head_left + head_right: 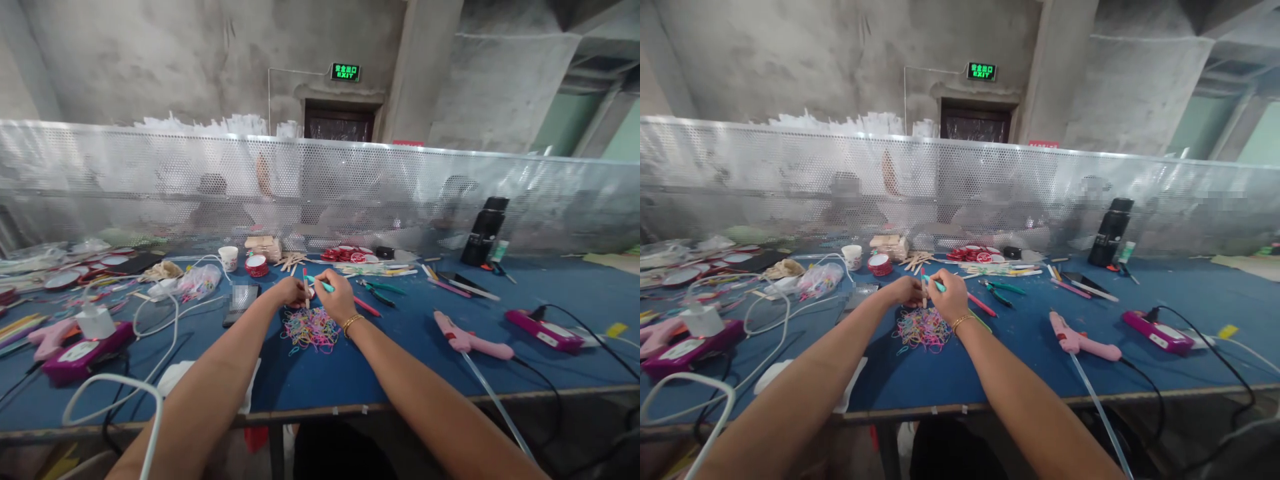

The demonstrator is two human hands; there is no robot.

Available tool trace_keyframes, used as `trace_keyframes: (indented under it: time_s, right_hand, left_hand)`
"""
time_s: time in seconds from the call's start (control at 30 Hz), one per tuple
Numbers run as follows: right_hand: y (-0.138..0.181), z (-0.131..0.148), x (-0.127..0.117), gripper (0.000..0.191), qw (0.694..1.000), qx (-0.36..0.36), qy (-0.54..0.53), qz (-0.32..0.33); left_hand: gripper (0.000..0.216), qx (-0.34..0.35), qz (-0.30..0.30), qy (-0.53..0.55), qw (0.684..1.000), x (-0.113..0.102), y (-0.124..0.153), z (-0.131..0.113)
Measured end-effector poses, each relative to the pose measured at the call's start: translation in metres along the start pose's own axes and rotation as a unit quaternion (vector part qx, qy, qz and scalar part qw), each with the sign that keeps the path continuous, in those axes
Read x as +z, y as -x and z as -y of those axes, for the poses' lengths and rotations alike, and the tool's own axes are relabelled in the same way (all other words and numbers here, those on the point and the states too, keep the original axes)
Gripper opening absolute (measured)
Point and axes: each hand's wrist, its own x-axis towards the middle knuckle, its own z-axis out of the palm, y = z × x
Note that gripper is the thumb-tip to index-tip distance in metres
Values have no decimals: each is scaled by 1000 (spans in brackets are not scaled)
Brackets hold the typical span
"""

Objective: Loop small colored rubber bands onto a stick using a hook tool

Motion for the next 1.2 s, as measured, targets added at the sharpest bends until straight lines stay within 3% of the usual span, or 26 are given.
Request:
trace_keyframes:
  time_s: [0.3, 0.7, 0.97, 1.2]
  right_hand:
    - [-2, -1, -1, 11, 1000, 11, 5, 1]
    - [-2, -2, -3, 11, 1000, 25, 15, -9]
    - [-1, 0, -1, 13, 1000, 6, 3, 24]
    - [-3, -2, -2, 11, 1000, 11, 5, 1]
  left_hand:
    - [21, -5, -7, 10, 1000, 0, -1, -2]
    - [25, -10, -14, 6, 1000, 1, 0, -2]
    - [25, -4, -7, 4, 1000, 0, -1, -1]
    - [27, 0, -4, 7, 1000, 0, 0, -1]
